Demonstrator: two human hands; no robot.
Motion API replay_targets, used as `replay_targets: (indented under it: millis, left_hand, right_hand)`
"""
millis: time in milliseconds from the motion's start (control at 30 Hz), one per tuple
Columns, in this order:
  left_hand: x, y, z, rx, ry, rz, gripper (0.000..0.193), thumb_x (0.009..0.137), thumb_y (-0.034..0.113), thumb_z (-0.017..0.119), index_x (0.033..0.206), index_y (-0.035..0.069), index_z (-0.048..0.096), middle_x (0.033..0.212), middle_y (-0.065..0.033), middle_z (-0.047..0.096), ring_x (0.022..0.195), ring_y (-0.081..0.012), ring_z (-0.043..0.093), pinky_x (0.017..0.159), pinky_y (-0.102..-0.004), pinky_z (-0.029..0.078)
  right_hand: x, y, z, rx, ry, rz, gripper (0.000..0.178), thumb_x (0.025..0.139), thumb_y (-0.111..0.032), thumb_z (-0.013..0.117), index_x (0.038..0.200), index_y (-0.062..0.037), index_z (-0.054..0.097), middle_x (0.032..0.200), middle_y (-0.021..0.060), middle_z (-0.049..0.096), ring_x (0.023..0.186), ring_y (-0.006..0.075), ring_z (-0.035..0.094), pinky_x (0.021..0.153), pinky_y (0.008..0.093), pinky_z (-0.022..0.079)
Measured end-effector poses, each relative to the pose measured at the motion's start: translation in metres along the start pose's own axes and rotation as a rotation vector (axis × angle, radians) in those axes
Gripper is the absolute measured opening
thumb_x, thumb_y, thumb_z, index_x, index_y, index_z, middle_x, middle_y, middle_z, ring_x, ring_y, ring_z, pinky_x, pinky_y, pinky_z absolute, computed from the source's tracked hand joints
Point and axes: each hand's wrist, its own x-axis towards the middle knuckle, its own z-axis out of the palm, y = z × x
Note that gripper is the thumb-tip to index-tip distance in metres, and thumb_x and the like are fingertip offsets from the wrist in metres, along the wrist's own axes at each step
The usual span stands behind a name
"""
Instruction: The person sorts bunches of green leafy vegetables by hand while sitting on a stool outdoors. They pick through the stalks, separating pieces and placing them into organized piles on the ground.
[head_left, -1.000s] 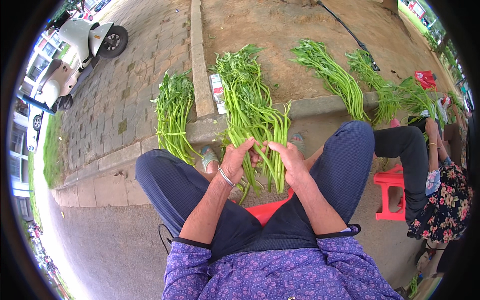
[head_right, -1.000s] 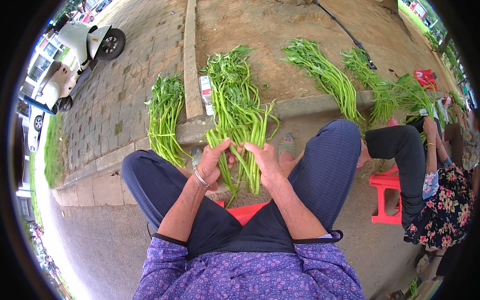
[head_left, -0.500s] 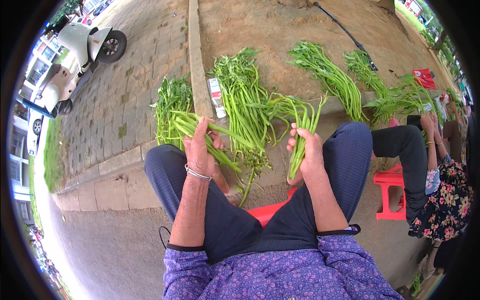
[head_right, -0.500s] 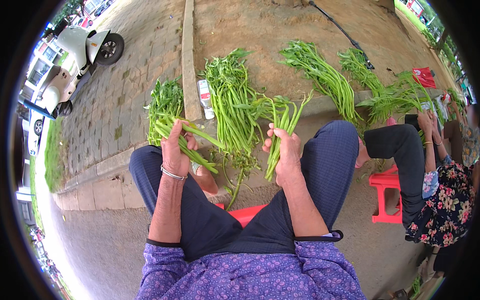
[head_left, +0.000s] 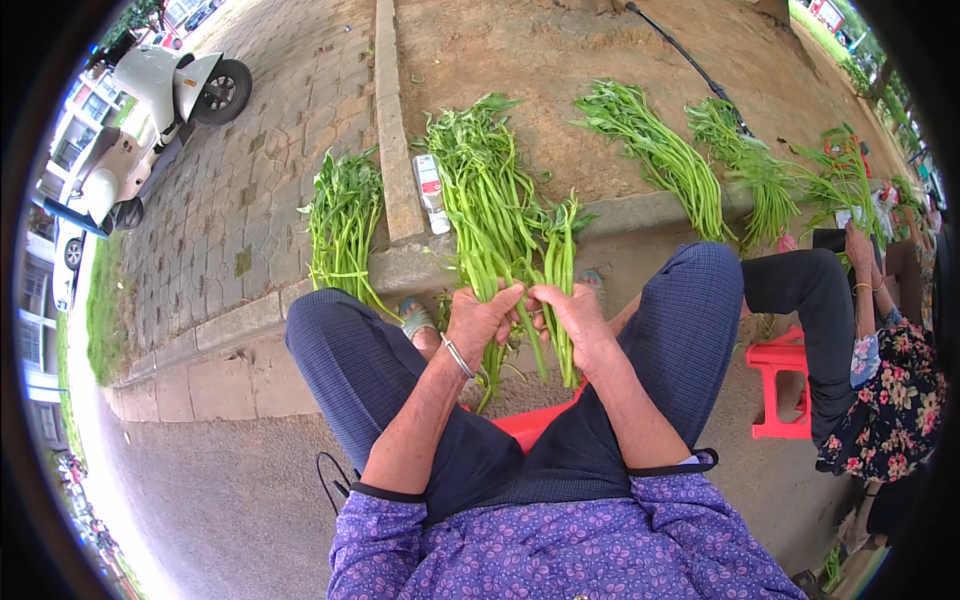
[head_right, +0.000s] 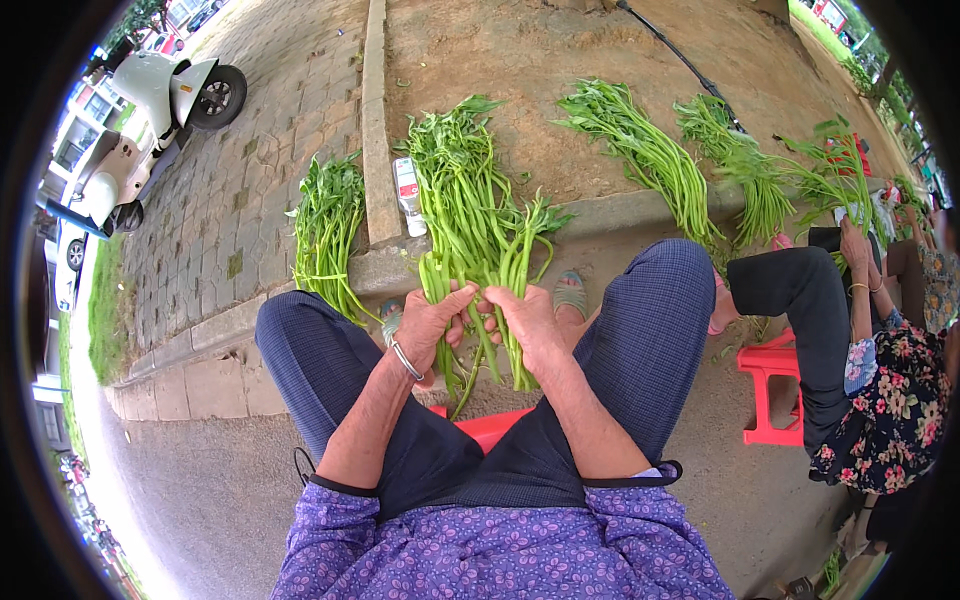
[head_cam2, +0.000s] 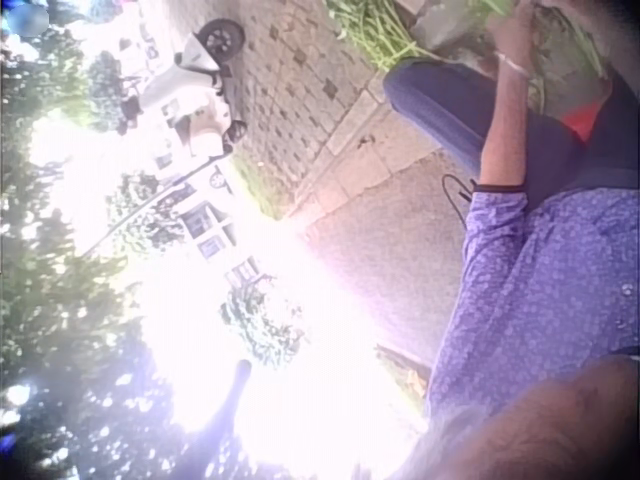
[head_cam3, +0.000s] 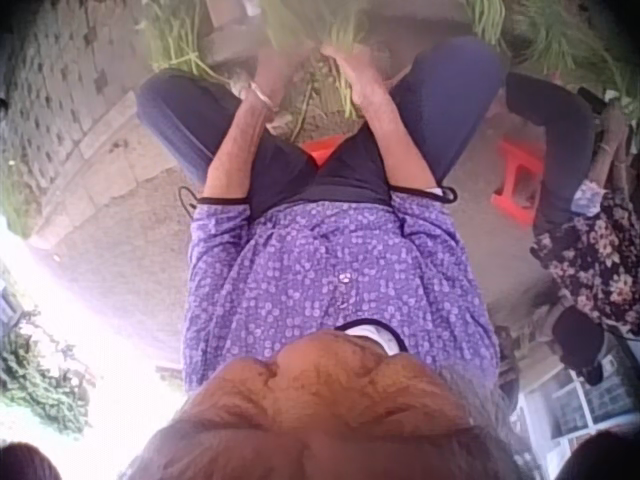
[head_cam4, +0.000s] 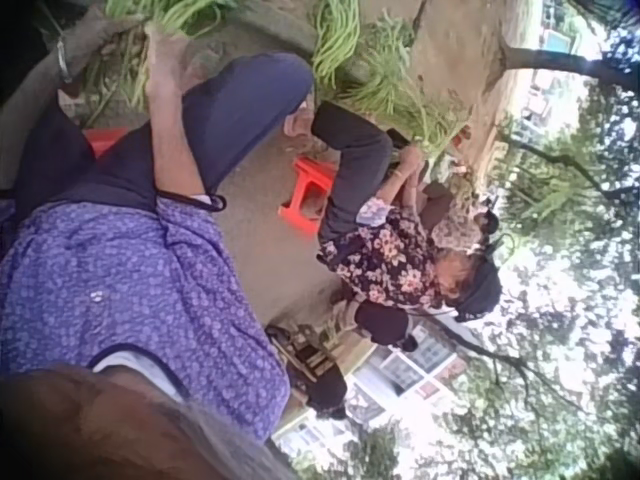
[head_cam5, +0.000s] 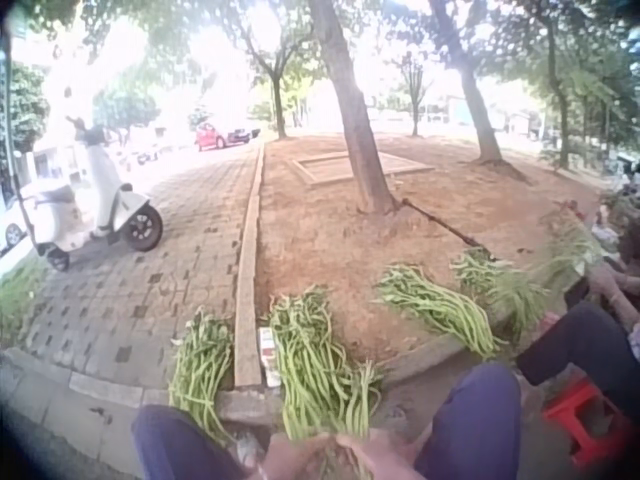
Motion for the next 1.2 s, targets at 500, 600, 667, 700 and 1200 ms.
replay_targets:
  millis: [500, 600, 667, 700, 1200]
  left_hand:
    - [0.003, -0.009, -0.001, -0.074, -0.039, -0.065, 0.023, 0.089, 0.024, 0.057, 0.088, 0.001, 0.058, 0.06, -0.0032, 0.053, 0.039, -0.0118, 0.045, 0.036, -0.0283, 0.038]
    - [0.003, -0.003, 0.002, -0.143, -0.004, -0.118, 0.029, 0.092, 0.029, 0.051, 0.094, 0.0, 0.055, 0.064, -0.0046, 0.052, 0.041, -0.0132, 0.044, 0.037, -0.03, 0.039]
    - [0.004, -0.002, 0.0, -0.208, -0.005, -0.12, 0.032, 0.093, 0.031, 0.048, 0.096, 0.0, 0.054, 0.066, -0.005, 0.051, 0.042, -0.0134, 0.045, 0.037, -0.0295, 0.039]
    - [0.004, -0.002, -0.002, -0.24, -0.005, -0.121, 0.033, 0.093, 0.032, 0.047, 0.098, 0.0, 0.053, 0.067, -0.0051, 0.051, 0.042, -0.0135, 0.045, 0.037, -0.0293, 0.039]
    - [0.012, 0.009, -0.026, -0.349, 0.137, 0.148, 0.03, 0.091, 0.027, 0.053, 0.097, -0.001, 0.06, 0.068, -0.001, 0.051, 0.06, -0.0124, 0.053, 0.05, -0.0266, 0.047]
  right_hand:
    - [-0.005, -0.006, 0.004, -0.166, -0.117, -0.092, 0.015, 0.074, -0.016, 0.065, 0.083, -0.0039, 0.063, 0.066, -0.0007, 0.058, 0.052, 0.0068, 0.049, 0.042, 0.0214, 0.036]
    - [0.0, -0.005, -0.002, -0.018, -0.105, 0.039, 0.017, 0.075, -0.017, 0.064, 0.086, -0.0039, 0.062, 0.068, 0.0006, 0.058, 0.052, 0.0076, 0.049, 0.041, 0.0216, 0.036]
    - [0.008, -0.005, -0.007, 0.065, -0.09, 0.073, 0.018, 0.075, -0.017, 0.064, 0.088, -0.0036, 0.062, 0.07, 0.0012, 0.058, 0.053, 0.0083, 0.05, 0.041, 0.022, 0.037]
    - [0.01, -0.006, -0.01, 0.106, -0.082, 0.09, 0.019, 0.075, -0.016, 0.063, 0.089, -0.0034, 0.062, 0.07, 0.0015, 0.058, 0.053, 0.0087, 0.05, 0.041, 0.0221, 0.038]
    - [0.016, -0.026, -0.037, 0.417, 0.119, -0.207, 0.026, 0.079, -0.017, 0.055, 0.099, -0.0016, 0.052, 0.075, 0.0046, 0.055, 0.057, 0.0093, 0.046, 0.045, 0.0222, 0.038]
